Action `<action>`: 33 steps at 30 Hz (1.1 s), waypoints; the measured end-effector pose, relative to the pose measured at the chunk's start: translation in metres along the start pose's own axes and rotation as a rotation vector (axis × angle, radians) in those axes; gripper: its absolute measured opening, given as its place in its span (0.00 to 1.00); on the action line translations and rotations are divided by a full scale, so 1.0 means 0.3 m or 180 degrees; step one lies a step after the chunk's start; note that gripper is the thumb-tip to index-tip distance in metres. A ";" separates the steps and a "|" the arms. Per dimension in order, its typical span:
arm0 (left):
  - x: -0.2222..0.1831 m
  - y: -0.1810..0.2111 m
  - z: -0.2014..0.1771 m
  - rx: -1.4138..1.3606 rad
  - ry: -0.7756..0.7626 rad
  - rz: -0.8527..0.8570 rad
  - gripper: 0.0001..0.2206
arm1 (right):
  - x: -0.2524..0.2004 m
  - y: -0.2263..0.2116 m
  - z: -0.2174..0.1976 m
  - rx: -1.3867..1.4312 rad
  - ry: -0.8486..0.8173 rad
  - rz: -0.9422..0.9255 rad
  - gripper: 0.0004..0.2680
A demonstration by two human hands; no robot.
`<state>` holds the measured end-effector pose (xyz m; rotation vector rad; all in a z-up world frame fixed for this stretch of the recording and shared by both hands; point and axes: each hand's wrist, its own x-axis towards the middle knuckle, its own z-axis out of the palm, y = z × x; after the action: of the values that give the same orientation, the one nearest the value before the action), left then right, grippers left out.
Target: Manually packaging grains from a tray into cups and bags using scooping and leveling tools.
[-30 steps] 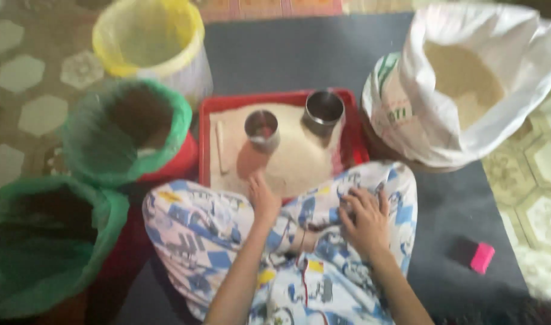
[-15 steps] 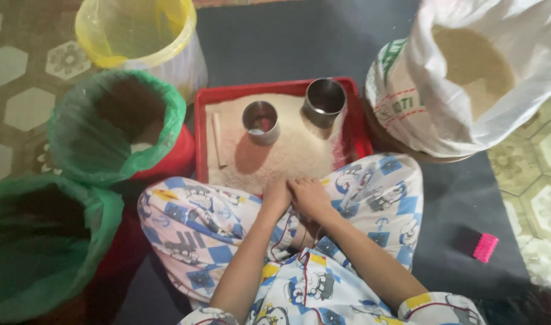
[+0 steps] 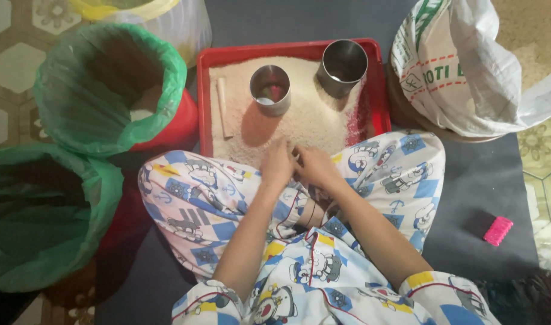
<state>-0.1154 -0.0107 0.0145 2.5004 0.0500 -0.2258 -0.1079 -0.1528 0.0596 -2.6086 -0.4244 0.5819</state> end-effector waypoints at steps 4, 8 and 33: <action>0.080 -0.040 -0.280 -0.0073 0.0528 -0.0264 0.19 | 0.103 0.163 -0.032 0.1025 0.0284 0.0231 0.10; 0.235 -0.195 -0.334 0.0387 0.0682 -0.0745 0.17 | 0.177 0.288 -0.241 0.1263 0.1691 0.0228 0.07; 0.170 0.066 -0.402 -0.0871 0.2459 0.0499 0.16 | 0.249 0.319 -0.275 -0.0574 0.2930 0.0115 0.14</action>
<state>-0.0454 0.0437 0.1128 2.1611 0.1835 0.7636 0.0136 -0.2352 0.0574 -2.7028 -0.1206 -0.6793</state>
